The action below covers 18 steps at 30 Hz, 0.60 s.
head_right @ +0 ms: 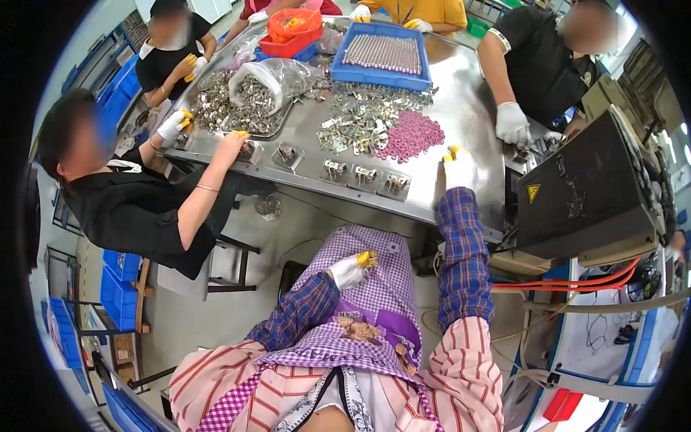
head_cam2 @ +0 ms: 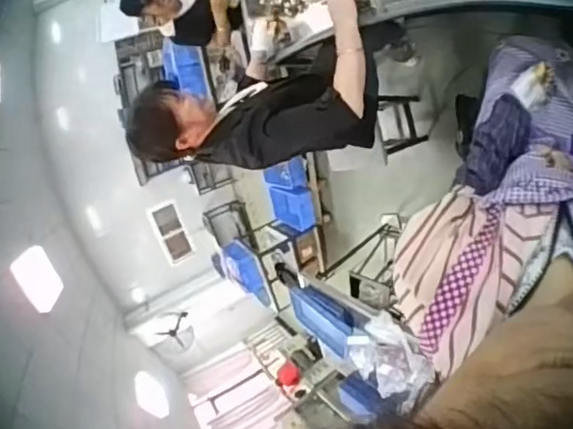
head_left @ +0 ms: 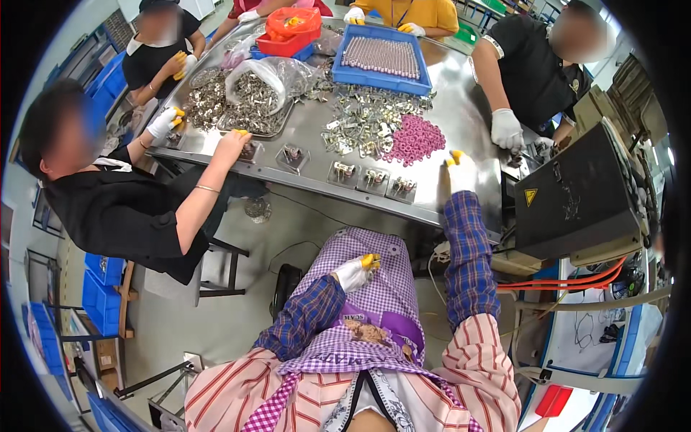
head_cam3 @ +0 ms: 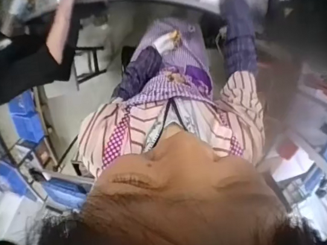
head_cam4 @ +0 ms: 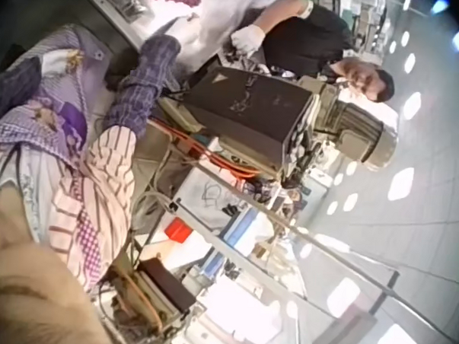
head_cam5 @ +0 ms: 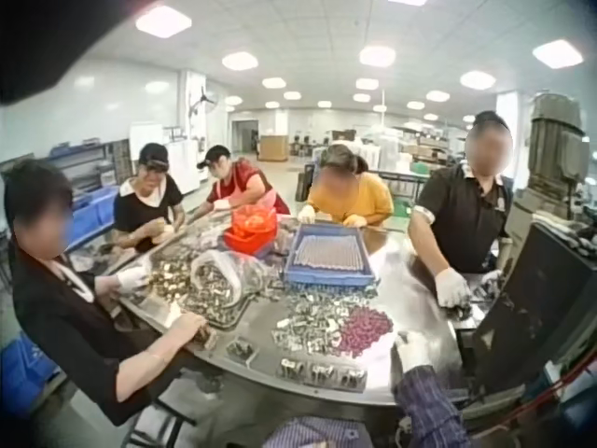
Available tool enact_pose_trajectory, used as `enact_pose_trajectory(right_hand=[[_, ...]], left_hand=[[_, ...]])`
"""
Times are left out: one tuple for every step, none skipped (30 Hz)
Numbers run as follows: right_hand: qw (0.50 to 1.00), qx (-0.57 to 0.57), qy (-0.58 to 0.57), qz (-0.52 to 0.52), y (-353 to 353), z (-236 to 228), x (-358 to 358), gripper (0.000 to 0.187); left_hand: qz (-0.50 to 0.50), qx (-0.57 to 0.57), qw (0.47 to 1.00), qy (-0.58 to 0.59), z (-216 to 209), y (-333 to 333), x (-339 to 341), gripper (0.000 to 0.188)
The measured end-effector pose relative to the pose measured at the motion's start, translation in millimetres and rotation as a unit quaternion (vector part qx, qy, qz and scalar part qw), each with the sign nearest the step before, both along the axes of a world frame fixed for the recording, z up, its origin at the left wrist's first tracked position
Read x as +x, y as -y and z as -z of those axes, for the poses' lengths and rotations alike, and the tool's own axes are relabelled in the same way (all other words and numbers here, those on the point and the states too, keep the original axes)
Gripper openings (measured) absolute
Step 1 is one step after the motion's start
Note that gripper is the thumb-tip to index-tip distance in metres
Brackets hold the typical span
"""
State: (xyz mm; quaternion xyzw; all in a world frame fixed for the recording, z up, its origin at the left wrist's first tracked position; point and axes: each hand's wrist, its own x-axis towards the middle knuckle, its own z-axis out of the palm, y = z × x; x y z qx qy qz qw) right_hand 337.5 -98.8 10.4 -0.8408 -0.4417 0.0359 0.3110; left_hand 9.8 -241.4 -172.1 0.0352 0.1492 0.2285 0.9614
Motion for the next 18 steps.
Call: enact_pose_trajectory(right_hand=[[1.000, -0.006, -0.004, 0.002, -3, 4, 3, 0.029], [1.000, -0.012, -0.009, 0.004, -8, 7, 5, 0.029], [1.000, -0.018, -0.013, 0.005, -13, 10, 7, 0.030], [1.000, -0.021, -0.017, -0.003, -23, 8, 4, 0.030], [0.999, -0.023, -0.022, -0.010, -31, 5, 1, 0.030], [0.999, -0.027, -0.027, -0.017, -38, 4, -2, 0.031], [0.999, -0.030, -0.032, -0.023, -43, 4, -4, 0.031], [0.998, -0.033, -0.036, -0.029, -45, 4, -6, 0.032], [0.998, -0.034, -0.038, -0.031, -45, 5, -8, 0.032], [0.999, -0.028, -0.019, -0.039, -43, 6, -8, 0.031], [0.999, -0.026, -0.002, -0.046, -39, 9, -9, 0.030], [0.998, -0.024, 0.014, -0.052, -34, 12, -8, 0.029], [0.998, -0.022, 0.031, -0.057, -29, 16, -7, 0.028], [0.998, -0.023, 0.030, -0.059, -19, 15, -16, 0.028], [0.994, 0.034, -0.006, -0.100, -6, 9, -34, 0.028], [0.986, 0.091, -0.040, -0.137, 12, 1, -51, 0.027], [0.971, 0.147, -0.075, -0.173, 25, -6, -67, 0.027], [0.952, 0.202, -0.109, -0.202, 37, -10, -75, 0.026]], left_hand=[[0.006, -0.002, 1.000, 0.014, 1, -2, 2, 0.027], [0.011, -0.004, 1.000, 0.028, 2, -4, 3, 0.026], [0.015, -0.006, 0.999, 0.043, 2, -5, 5, 0.026], [0.011, -0.005, 0.999, 0.042, 3, -4, 4, 0.026], [0.007, -0.006, 0.999, 0.034, 3, -3, 5, 0.026], [0.003, -0.008, 1.000, 0.027, 4, -2, 5, 0.025], [0.000, -0.010, 1.000, 0.019, 4, -2, 5, 0.025], [-0.002, -0.011, 1.000, 0.012, 4, -1, 6, 0.025], [-0.005, -0.012, 1.000, 0.010, 1, 0, 7, 0.025], [-0.015, -0.008, 1.000, -0.018, -2, 1, 9, 0.025], [-0.026, -0.007, 0.999, -0.047, -6, 2, 12, 0.026], [-0.035, -0.006, 0.996, -0.077, -11, 3, 14, 0.026], [-0.042, -0.005, 0.993, -0.107, -16, 4, 14, 0.027], [-0.044, -0.007, 0.993, -0.108, -21, 3, 10, 0.027], [-0.028, 0.059, 0.991, -0.115, -26, 1, 6, 0.027], [-0.009, 0.126, 0.985, -0.121, -34, -3, 4, 0.028], [0.009, 0.191, 0.973, -0.127, -41, -8, 3, 0.029], [0.035, 0.256, 0.957, -0.132, -54, -11, 3, 0.030]])
